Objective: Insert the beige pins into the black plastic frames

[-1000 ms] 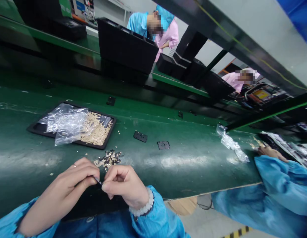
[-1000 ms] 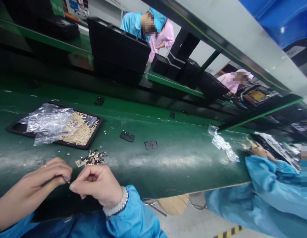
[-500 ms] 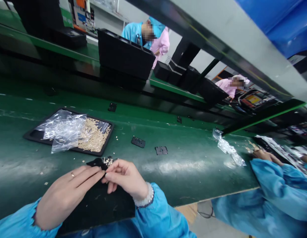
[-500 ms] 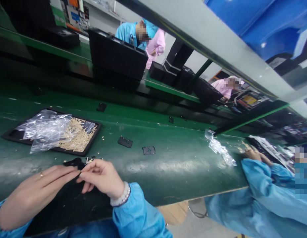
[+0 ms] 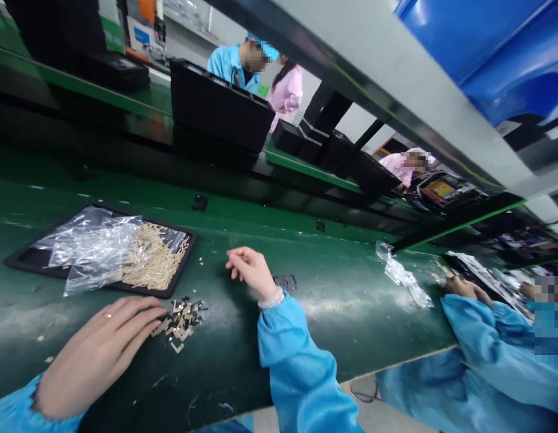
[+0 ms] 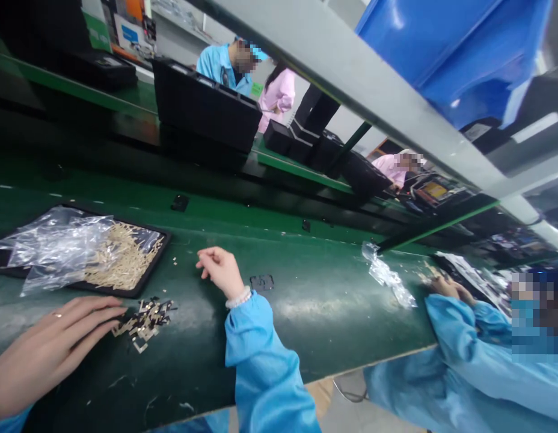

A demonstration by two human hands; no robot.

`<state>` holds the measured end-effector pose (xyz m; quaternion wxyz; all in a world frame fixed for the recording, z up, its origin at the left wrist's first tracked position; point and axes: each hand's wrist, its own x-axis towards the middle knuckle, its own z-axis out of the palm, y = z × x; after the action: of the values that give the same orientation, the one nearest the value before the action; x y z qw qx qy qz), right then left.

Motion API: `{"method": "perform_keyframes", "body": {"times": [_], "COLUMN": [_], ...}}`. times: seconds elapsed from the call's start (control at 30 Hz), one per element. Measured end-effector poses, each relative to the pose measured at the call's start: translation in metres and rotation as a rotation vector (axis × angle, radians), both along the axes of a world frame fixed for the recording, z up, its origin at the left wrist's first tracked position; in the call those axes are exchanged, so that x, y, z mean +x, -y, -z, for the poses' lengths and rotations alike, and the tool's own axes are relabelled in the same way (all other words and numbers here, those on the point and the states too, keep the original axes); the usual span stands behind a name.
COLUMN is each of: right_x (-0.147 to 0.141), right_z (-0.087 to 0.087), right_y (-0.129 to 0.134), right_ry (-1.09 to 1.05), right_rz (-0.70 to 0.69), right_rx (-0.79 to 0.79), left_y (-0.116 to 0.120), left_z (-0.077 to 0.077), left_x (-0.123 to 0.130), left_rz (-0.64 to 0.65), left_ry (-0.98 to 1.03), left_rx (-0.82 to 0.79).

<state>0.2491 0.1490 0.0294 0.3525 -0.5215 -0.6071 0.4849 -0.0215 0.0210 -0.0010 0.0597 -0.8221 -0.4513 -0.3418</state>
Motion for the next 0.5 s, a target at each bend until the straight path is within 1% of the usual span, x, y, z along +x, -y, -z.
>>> {"method": "perform_keyframes", "body": {"times": [0.07,0.1,0.2,0.27,0.37,0.5], "right_x": [0.001,0.0,-0.005,-0.014,-0.029,-0.037], "right_z": [0.001,0.002,0.006,0.012,0.022,0.023], "right_y": [0.037,0.052,0.084,0.094,0.099,0.094], "right_ry": [0.087,0.131,0.269,0.434,0.671,0.709], "right_rz": [-0.094,-0.119,-0.149,-0.206,-0.312,-0.321], "right_rx": [0.007,0.02,0.073,0.163,0.302,0.29], "left_y": [-0.005,-0.008,-0.013,-0.014,-0.013,-0.014], "left_z": [0.0,0.001,0.005,0.01,0.02,0.027], "left_x": [-0.002,-0.001,0.011,0.021,0.031,0.03], "left_rz": [0.012,0.02,0.03,0.027,0.03,0.039], "left_ry": [0.02,0.023,0.007,-0.005,-0.005,0.012], "left_rx": [-0.076,-0.124,-0.295,-0.375,-0.408,-0.419]}}
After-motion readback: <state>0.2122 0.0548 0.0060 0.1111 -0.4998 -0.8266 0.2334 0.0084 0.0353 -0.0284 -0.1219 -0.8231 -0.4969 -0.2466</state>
